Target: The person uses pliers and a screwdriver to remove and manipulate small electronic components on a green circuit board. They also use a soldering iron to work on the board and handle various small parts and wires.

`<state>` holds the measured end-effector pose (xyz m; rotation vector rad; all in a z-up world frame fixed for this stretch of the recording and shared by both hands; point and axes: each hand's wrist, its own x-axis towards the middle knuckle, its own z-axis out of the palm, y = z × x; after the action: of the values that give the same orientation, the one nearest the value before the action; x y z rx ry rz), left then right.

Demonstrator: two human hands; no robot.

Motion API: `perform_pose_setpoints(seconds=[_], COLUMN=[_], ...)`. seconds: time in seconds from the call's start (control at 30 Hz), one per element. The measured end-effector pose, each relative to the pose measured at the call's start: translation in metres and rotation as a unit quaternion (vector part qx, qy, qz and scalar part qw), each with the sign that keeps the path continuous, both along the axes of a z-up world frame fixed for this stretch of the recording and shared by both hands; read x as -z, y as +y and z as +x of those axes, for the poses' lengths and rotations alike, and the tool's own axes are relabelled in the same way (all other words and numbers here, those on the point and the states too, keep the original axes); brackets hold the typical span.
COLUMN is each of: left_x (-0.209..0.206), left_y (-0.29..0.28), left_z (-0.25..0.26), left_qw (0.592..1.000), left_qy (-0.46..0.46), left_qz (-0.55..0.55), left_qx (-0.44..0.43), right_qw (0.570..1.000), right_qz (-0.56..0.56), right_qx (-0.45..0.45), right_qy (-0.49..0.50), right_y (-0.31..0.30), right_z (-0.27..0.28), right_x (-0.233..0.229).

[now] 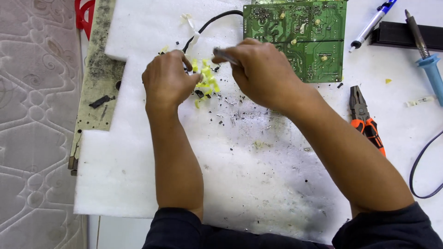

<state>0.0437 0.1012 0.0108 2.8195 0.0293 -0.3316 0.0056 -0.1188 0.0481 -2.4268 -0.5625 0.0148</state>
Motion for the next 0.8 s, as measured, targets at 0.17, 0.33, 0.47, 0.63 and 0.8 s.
perform_pose_setpoints(seconds=[0.17, 0.33, 0.47, 0.63, 0.8], left_x=[0.002, -0.022, -0.025, -0.02, -0.008], left_y=[-0.013, -0.027, -0.024, -0.014, -0.017], left_z=[0.002, -0.006, -0.013, -0.016, -0.011], left_qw=[0.974, 0.832, 0.74, 0.66, 0.594], left_qy=[-0.175, 0.024, 0.096, 0.074, 0.079], left_qz=[-0.139, -0.55, -0.665, -0.744, -0.796], left_qx=[-0.049, -0.075, 0.014, 0.071, 0.088], right_qw=[0.978, 0.896, 0.898, 0.991, 0.979], right_qz=[-0.182, -0.317, -0.302, -0.039, 0.174], right_qx=[-0.048, -0.084, -0.107, -0.03, 0.042], right_qy=[0.092, 0.3, 0.303, 0.122, 0.097], right_y=[-0.023, -0.037, -0.029, -0.012, -0.023], right_z=[-0.048, -0.1, -0.098, -0.052, -0.05], right_x=[-0.002, 0.049, 0.041, 0.053, 0.028])
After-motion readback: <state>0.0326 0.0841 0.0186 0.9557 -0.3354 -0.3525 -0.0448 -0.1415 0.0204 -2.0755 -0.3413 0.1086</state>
